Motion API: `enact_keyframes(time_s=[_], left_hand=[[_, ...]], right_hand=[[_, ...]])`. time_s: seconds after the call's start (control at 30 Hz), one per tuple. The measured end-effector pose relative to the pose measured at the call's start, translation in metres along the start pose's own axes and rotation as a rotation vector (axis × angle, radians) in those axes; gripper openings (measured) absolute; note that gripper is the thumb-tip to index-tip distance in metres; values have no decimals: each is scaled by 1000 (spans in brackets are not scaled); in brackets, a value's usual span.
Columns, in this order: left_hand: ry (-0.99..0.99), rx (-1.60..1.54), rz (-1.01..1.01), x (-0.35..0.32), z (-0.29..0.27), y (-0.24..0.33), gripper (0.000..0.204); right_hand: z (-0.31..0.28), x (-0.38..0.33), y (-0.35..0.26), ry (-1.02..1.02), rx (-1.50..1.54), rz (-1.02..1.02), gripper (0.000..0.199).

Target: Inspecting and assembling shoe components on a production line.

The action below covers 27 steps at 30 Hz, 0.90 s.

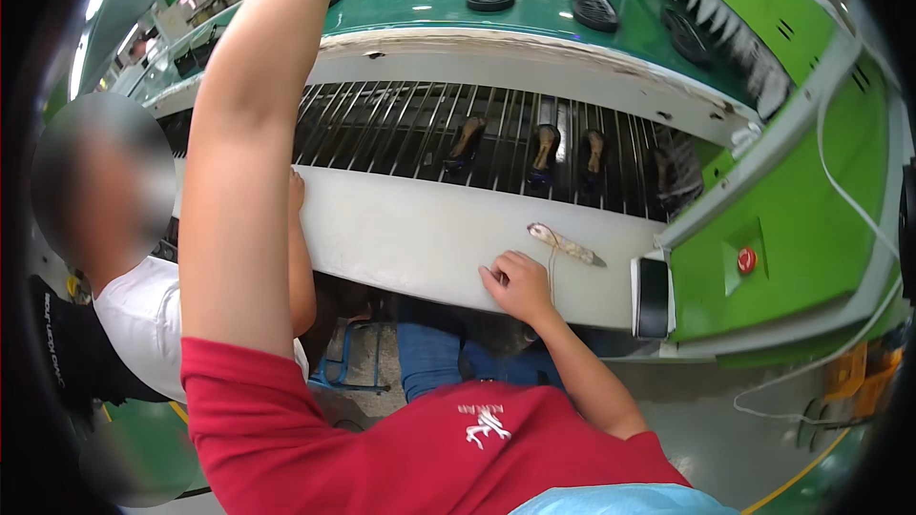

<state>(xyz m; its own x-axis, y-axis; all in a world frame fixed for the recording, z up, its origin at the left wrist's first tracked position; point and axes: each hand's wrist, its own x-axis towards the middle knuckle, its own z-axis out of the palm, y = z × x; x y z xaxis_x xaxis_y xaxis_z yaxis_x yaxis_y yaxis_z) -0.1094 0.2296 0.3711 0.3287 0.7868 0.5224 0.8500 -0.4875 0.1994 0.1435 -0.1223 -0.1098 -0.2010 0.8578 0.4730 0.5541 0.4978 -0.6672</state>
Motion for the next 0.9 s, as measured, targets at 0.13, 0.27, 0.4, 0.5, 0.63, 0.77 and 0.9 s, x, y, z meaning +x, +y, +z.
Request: enact_keyframes(time_s=[0.13,0.27,0.4,0.5,0.63,0.77,0.9], left_hand=[[115,-253,90,-66,63,111,32],[0,-291,368,-137,130,130,34],[-93,-620,147,-206,178,158,30],[-288,-782,75,-255,245,161,27],[-386,-648,331,-315,322,182,26],[-288,-654,495,-359,373,185,26],[-262,-663,380,-380,367,175,27]], right_hand=[[-7,0,14,59,-86,-2,29],[-8,2,9,47,-29,-17,28],[-12,3,13,79,-8,-14,28],[-10,2,14,137,11,-33,28],[-12,0,9,267,141,-169,31],[-20,-6,0,370,124,-300,34],[-20,-5,2,446,188,-225,35]])
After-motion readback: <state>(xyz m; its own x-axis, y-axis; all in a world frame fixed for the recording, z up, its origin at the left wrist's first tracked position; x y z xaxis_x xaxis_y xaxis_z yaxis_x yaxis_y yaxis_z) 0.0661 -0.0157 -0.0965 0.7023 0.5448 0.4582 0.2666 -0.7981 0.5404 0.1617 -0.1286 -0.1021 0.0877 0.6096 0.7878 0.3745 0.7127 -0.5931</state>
